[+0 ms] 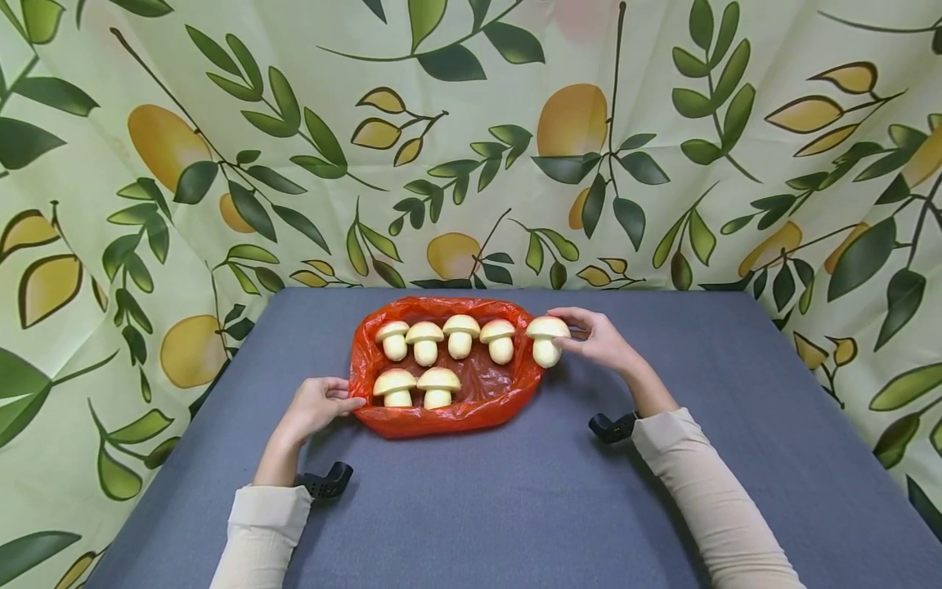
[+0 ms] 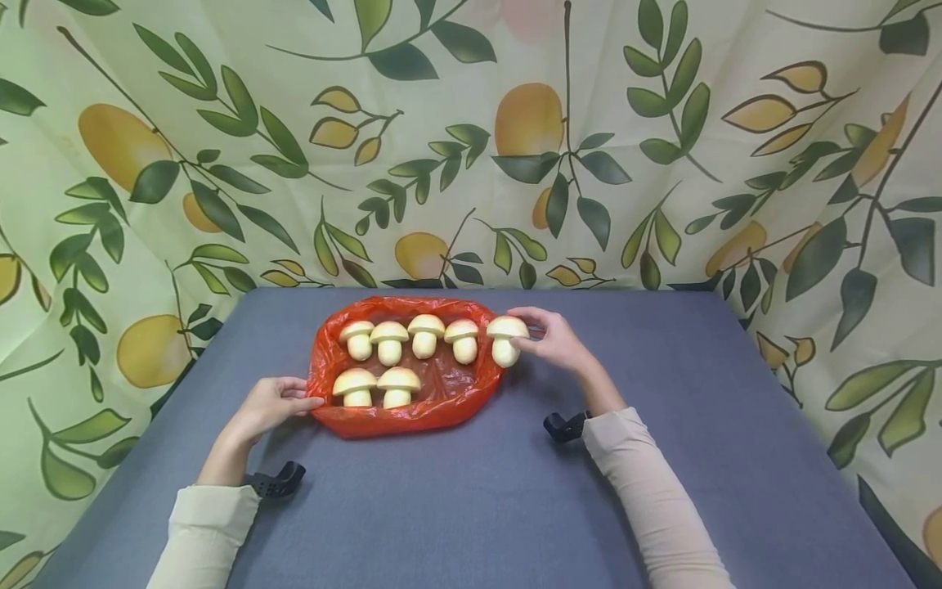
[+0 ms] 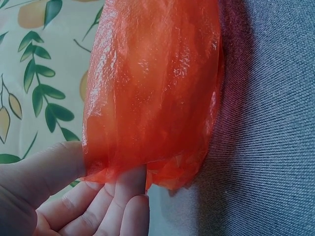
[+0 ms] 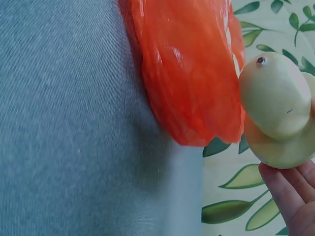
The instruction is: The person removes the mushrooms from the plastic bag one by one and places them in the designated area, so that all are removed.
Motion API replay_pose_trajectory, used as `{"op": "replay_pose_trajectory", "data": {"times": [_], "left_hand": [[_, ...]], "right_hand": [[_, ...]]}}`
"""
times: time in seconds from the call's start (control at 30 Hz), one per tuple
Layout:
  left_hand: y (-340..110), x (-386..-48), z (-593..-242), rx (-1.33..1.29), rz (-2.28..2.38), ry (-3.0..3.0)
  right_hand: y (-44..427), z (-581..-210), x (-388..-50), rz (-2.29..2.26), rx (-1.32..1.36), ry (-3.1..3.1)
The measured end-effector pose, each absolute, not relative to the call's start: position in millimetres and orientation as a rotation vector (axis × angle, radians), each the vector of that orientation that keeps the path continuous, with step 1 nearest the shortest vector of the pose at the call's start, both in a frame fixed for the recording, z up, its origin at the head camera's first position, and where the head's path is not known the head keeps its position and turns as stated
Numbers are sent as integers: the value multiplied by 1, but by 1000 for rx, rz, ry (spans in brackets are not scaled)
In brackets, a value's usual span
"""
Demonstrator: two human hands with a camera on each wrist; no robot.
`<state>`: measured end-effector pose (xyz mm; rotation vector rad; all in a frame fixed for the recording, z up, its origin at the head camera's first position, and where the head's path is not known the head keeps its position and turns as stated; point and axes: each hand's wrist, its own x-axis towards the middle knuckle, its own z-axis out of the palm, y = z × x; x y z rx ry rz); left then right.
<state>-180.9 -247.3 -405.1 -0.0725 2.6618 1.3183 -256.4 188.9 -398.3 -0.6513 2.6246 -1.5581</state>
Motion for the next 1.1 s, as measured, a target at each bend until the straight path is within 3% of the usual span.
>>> {"op": "replay_pose_trajectory", "data": {"times": [1.1], "left_hand": [[-262,-185,-409,-15,1458,2477]], "right_hand": [[231,-427,-284,-1534,-412,2574]]}}
